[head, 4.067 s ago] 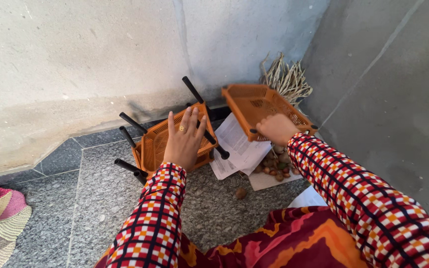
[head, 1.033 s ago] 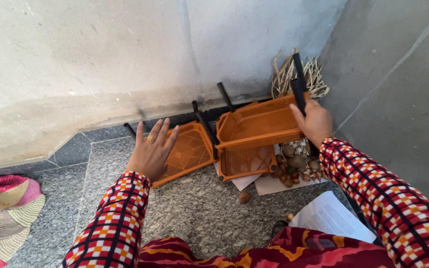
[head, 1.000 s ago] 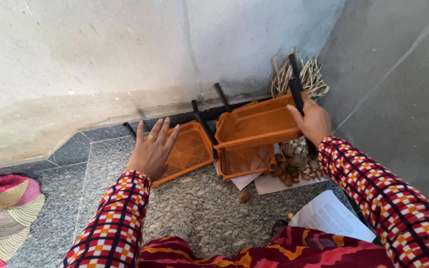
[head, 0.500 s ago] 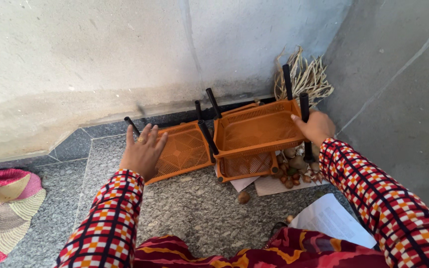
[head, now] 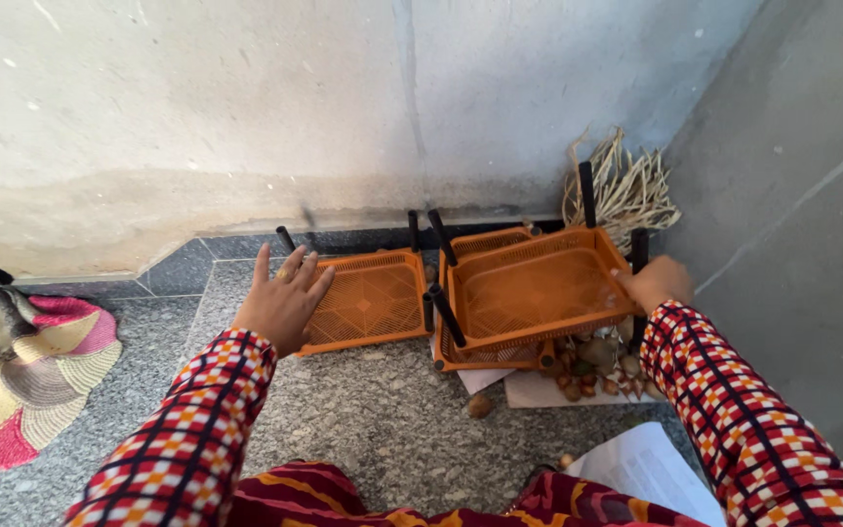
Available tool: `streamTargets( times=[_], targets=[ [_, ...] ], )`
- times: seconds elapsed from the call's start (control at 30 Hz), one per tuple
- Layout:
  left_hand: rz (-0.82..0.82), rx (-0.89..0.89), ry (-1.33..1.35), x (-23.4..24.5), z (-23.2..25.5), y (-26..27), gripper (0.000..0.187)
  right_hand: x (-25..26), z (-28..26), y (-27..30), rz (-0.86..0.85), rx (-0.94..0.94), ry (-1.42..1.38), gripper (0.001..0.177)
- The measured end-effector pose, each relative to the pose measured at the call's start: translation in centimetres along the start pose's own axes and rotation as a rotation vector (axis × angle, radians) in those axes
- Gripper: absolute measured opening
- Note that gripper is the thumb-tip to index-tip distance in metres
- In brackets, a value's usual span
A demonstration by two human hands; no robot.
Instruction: The person assembles a three-tier orange plastic storage rack by inserting black support poles into the trays. They place printed papers into each tray and then transfer small round produce items from the floor onto the top tray.
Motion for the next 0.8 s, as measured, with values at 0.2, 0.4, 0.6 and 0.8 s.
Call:
streamTargets(
  times=[0.2, 0.4, 0.6, 0.8],
  targets=[
    [-0.037, -0.033, -0.043, 0.0, -1.1, 3.8, 0.093, -2.7, 0.4, -0.6, -0.358, 0.114, -0.184, 0.06],
    [-0.053, -0.072, -0.046, 1.3, -3.0, 3.3, 0.084, -4.6, 2.4, -1.2, -0.537, 0.408, -0.067, 0.068],
    [-0.075, -0.137, -0.03, -2.1, -4.5, -0.4, 0.078, -6.5, 4.1, -2.2, -0.523, 0.595, 0.162, 0.059],
    [-0.15, -0.137, -0.076, -9.4, -6.3, -6.0, 0.073, -5.9, 4.7, -4.6, -0.452, 0.689, 0.438, 0.039]
  ],
)
Point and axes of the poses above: each hand's wrist, its own y-axis away from the middle knuckle, its own x-axis out of the back of the hand, z = x × y, the point moved 3 cm from there along -y, towards the middle knuckle, and after that the axes turned 10 degrees about y, right-handed, at the moved point
